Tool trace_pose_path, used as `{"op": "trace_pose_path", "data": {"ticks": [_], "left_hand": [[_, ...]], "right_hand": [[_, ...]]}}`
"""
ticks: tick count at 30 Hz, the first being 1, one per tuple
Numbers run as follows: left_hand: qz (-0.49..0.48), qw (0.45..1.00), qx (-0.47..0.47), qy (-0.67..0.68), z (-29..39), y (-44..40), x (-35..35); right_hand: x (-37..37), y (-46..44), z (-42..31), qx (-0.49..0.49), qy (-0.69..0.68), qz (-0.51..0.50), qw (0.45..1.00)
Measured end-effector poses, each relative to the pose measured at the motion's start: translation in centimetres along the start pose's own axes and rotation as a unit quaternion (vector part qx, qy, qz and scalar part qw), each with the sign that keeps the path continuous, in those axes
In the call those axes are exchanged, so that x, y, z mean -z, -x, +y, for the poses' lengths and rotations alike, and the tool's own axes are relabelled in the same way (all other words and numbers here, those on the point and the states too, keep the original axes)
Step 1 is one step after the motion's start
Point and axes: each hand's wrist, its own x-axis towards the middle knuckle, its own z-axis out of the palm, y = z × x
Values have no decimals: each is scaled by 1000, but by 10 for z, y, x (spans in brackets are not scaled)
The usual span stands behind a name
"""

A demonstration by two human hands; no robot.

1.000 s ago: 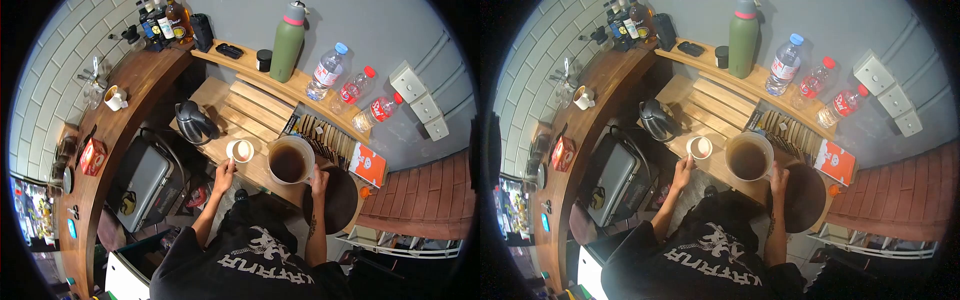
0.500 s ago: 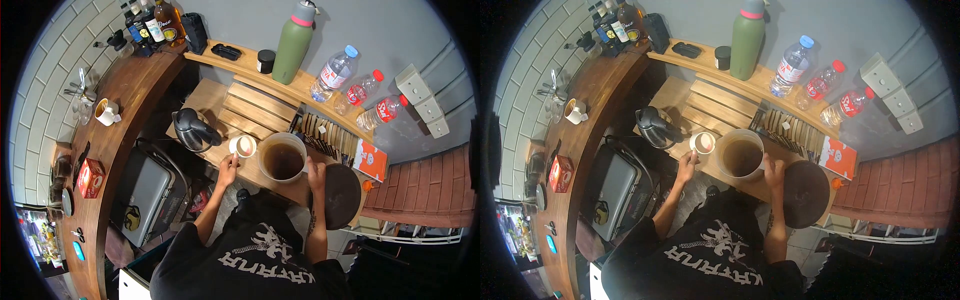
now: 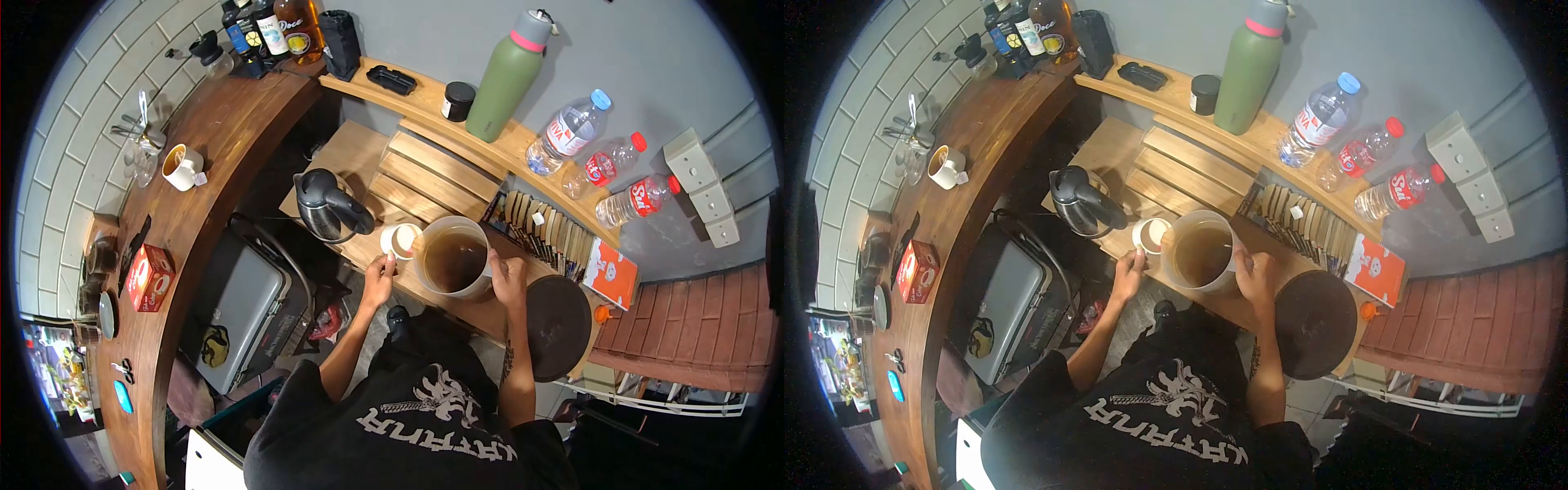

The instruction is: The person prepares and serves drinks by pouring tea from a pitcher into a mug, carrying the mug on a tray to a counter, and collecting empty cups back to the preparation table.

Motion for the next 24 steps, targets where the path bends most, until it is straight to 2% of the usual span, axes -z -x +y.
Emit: {"op": "trace_pose_path", "data": {"ticks": [4, 12, 18, 24], "left_hand": [[28, 999, -16, 18, -20, 4, 5], [55, 998, -8, 28, -16, 19, 17], [48, 999, 18, -3, -21, 22, 21], [51, 997, 28, 55, -37, 21, 20]], "right_hand": [[-3, -5, -11, -56, 45, -52, 996], [-17, -12, -28, 26, 79, -52, 995], [-15, -16, -56, 27, 72, -71, 995], [-23, -14, -61, 39, 74, -48, 995]]}}
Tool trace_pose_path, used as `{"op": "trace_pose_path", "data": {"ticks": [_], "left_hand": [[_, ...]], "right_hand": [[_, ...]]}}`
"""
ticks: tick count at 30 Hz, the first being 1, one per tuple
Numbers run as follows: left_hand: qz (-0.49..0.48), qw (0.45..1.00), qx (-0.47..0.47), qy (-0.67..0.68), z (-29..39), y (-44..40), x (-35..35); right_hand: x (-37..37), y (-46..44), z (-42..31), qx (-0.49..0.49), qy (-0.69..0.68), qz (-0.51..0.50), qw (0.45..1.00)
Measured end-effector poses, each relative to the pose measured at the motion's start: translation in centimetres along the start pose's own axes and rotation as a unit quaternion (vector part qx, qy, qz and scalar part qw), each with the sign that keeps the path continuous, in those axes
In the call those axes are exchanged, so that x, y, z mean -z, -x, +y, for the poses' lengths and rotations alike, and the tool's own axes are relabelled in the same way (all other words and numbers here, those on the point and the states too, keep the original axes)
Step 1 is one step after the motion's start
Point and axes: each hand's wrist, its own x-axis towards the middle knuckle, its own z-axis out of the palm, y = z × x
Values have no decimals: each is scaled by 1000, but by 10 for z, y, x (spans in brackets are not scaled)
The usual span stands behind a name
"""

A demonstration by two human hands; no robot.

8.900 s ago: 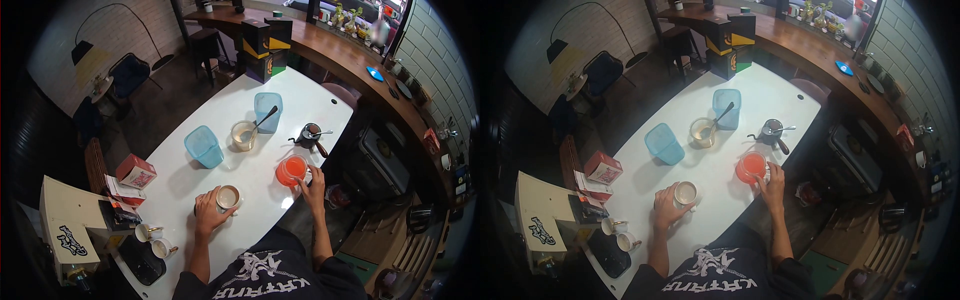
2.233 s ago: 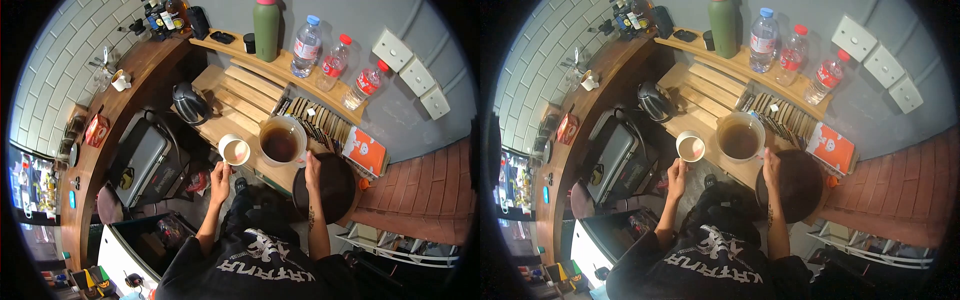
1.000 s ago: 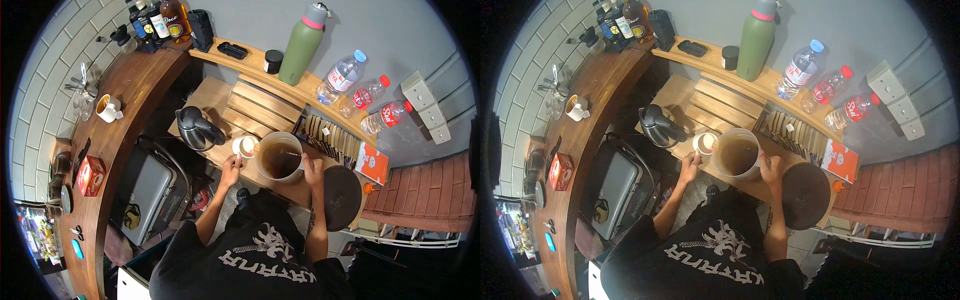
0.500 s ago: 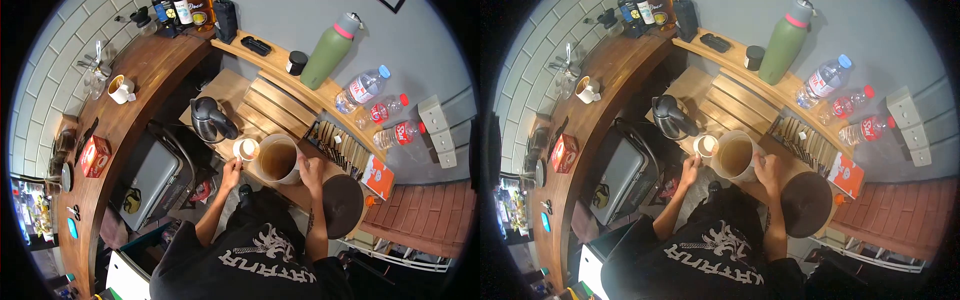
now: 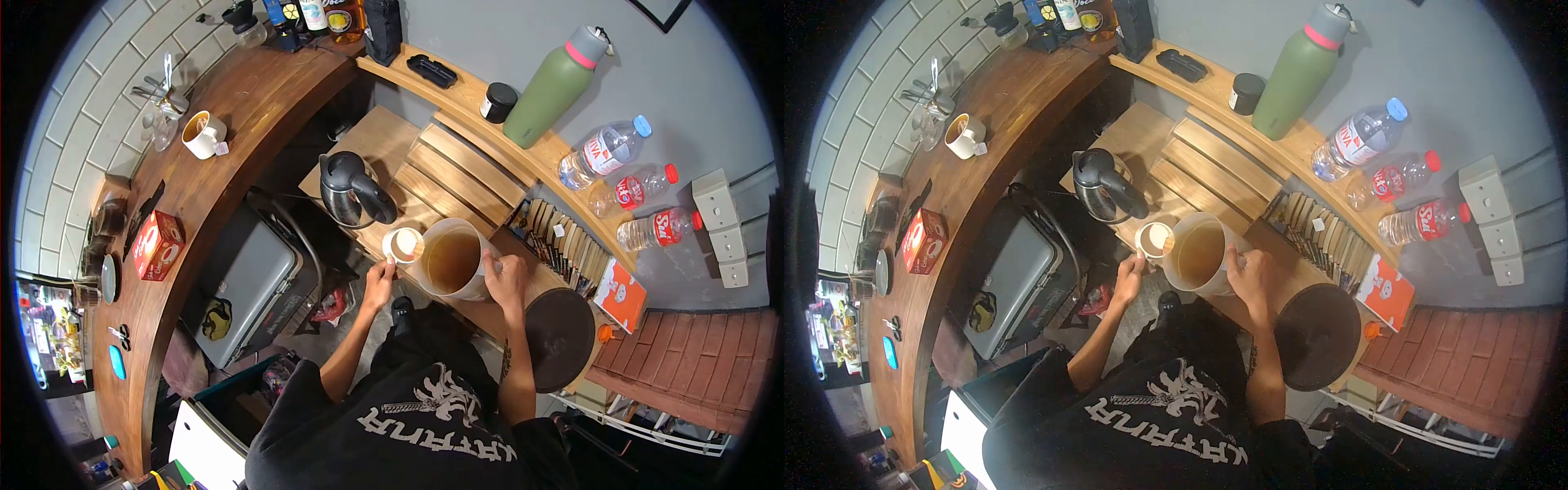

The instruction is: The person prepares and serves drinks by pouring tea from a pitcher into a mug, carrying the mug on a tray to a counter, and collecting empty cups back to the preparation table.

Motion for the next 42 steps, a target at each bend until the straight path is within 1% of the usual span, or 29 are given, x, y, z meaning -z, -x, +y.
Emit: {"op": "trace_pose_path", "data": {"ticks": [3, 5, 8, 11, 16, 19, 22, 24, 27, 34, 37, 39, 42], "left_hand": [[-5, 1000, 22, 20, -5, 1, 1], [-27, 997, 33, 70, -15, -1, 3], [-45, 992, 51, 105, -13, 0, 3], [-58, 991, 62, 102, -5, 2, 5], [-60, 988, 63, 128, -18, -1, 5], [-57, 986, 71, 138, -21, -1, 4], [-55, 985, 73, 145, -28, -2, 5], [-58, 985, 74, 145, -30, -2, 6], [-60, 982, 84, 156, -27, -2, 6], [-59, 981, 99, 158, -26, -1, 7], [-59, 980, 105, 159, -25, -1, 7], [-57, 979, 109, 161, -26, -1, 7], [-57, 979, 111, 160, -29, -2, 8]], "right_hand": [[-6, 1, 3, 1, 9, -2, 1000], [-6, 1, 0, -2, 12, -4, 1000], [-8, 2, -1, -6, 6, -8, 1000], [-9, 3, -3, -1, -5, -3, 1000], [-7, 2, -9, 12, -11, 1, 1000], [-7, 2, -11, -5, -24, -5, 1000], [-9, 2, -11, 3, -20, 6, 1000], [-4, 2, -15, -15, 6, -19, 1000], [-8, 2, -10, -1, -2, -4, 1000], [-8, 2, -13, -6, -14, -14, 1000], [-10, 3, -7, -4, 5, -14, 1000], [-11, 3, -8, 16, 17, 15, 1000], [-11, 3, -8, 1, 5, -1, 1000]]}}
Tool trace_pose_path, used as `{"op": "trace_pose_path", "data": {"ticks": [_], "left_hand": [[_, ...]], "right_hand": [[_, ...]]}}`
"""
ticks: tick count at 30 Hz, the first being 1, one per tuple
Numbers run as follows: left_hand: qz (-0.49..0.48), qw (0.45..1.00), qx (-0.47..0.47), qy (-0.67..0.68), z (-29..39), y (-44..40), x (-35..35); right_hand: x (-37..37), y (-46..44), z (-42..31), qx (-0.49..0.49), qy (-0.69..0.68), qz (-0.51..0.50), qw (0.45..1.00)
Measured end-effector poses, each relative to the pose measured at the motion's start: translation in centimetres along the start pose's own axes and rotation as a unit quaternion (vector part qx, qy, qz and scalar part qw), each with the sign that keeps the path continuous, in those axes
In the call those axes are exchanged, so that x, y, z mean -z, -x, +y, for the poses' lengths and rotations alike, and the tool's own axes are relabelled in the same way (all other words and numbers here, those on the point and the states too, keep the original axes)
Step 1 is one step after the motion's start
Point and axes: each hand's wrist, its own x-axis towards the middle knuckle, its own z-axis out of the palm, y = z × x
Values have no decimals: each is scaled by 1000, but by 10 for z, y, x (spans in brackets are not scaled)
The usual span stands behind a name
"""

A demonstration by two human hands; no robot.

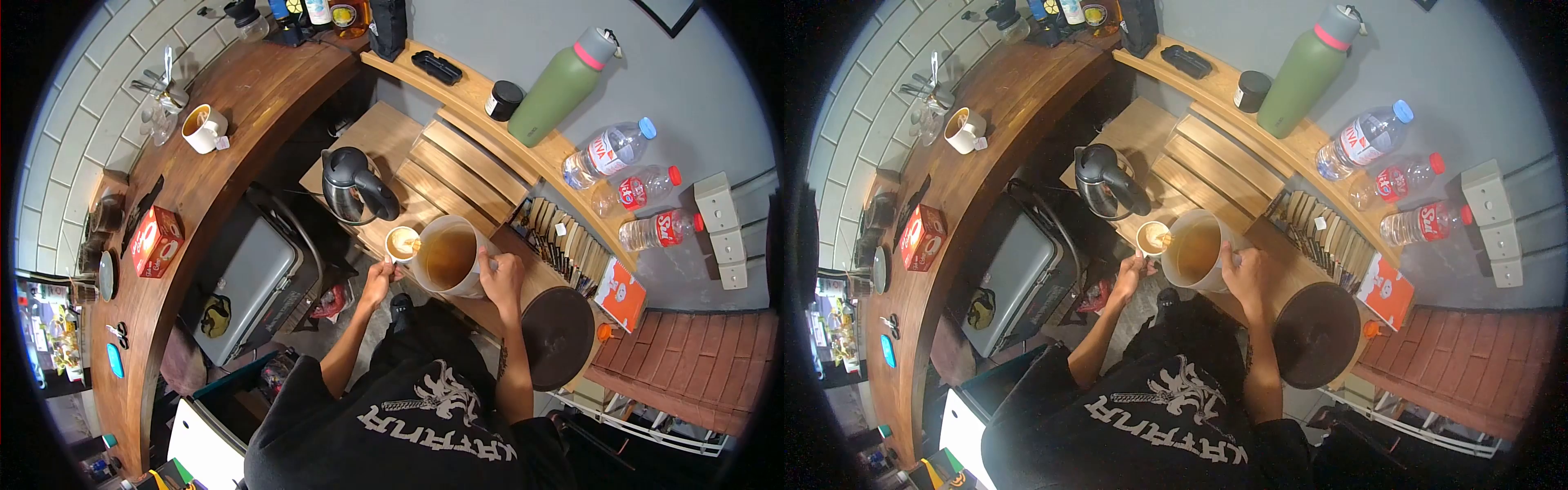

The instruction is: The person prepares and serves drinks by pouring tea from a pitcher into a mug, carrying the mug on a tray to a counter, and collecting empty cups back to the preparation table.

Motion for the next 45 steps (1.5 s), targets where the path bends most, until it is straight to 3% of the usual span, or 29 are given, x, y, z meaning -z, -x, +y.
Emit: {"op": "trace_pose_path", "data": {"ticks": [10, 13, 45], "left_hand": [[-5, 1000, 1, -19, -1, -1, 5], [-4, 1000, -2, -21, -3, -2, 6], [-10, 999, 30, -5, -2, -7, 8]], "right_hand": [[-3, 1, 2, -15, 18, -11, 1000], [-9, 3, 9, 25, 34, 31, 999], [-3, 0, -5, -10, 28, -8, 1000]]}}
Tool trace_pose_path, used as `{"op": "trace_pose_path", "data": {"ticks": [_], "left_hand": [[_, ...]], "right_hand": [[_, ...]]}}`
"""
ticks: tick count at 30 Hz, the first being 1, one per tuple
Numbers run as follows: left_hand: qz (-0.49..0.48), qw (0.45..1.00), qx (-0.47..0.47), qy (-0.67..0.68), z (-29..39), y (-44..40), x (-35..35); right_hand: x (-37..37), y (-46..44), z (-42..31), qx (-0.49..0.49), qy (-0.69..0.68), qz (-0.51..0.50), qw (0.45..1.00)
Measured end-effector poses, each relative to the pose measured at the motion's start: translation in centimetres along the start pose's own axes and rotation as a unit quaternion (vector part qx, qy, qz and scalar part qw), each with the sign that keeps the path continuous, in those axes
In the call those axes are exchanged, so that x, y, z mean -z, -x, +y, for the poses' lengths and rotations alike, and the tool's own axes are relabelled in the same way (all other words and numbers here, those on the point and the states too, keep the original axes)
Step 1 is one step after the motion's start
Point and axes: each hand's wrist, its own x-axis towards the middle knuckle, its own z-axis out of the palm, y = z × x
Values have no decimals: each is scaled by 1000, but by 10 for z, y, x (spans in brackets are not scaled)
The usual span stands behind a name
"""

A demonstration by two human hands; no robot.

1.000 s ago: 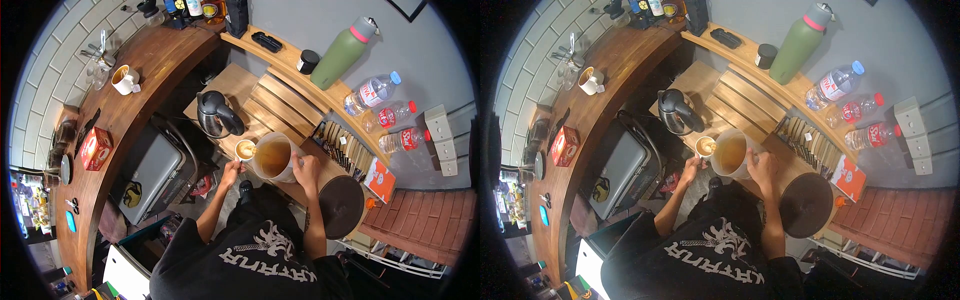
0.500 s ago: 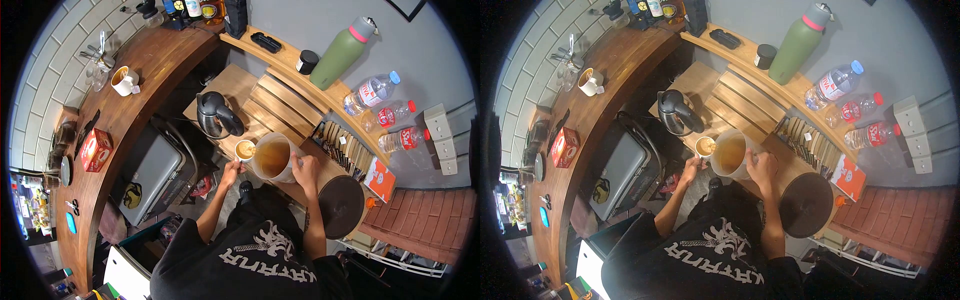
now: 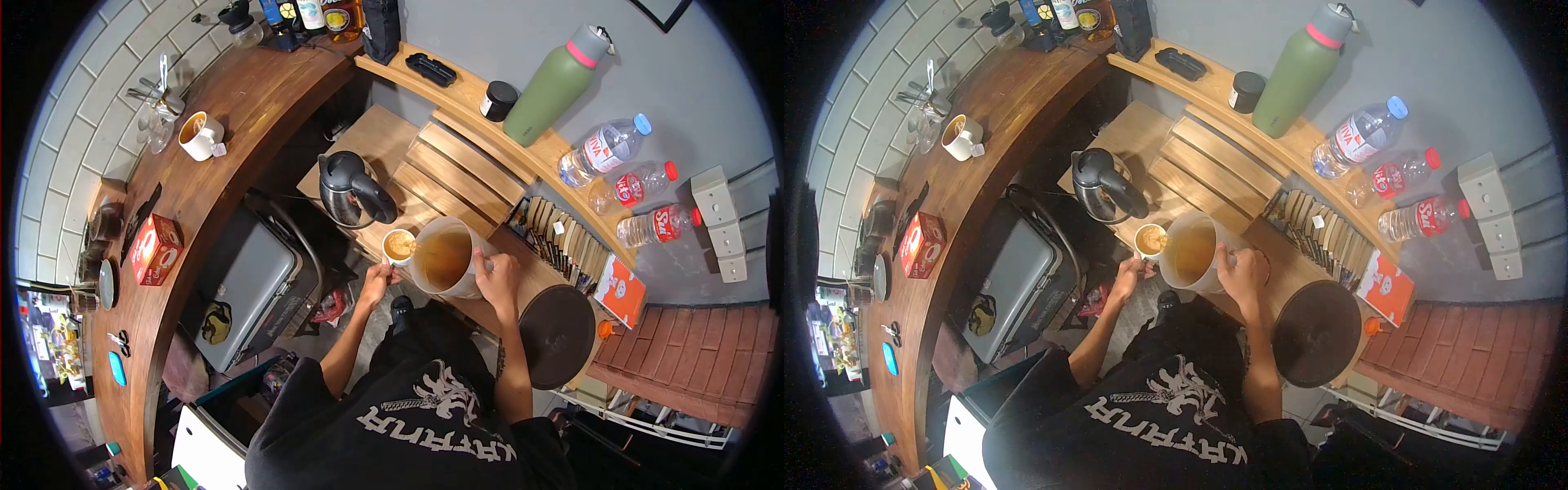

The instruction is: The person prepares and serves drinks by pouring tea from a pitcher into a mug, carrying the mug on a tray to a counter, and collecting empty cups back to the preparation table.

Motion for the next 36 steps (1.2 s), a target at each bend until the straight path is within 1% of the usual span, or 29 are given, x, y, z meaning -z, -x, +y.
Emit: {"op": "trace_pose_path", "data": {"ticks": [4, 18, 25, 27, 34, 36], "left_hand": [[0, 1000, -3, -19, 3, 2, -1], [4, 1000, -16, -18, -1, -4, 3], [12, 1000, -9, -4, -8, -8, 4], [11, 1000, -9, -3, -8, -8, 4], [10, 1000, -8, -14, -4, -5, 2], [9, 1000, -12, -15, -4, -4, 2]], "right_hand": [[1, 0, -3, 17, 7, 18, 1000], [-1, 1, 0, -10, 23, -2, 1000], [-1, -1, -1, 12, 2, -1, 1000], [-2, 0, 1, -2, 18, -12, 1000], [-5, 1, 1, 4, 18, 1, 1000], [-3, 1, 0, 0, 20, -17, 1000]]}}
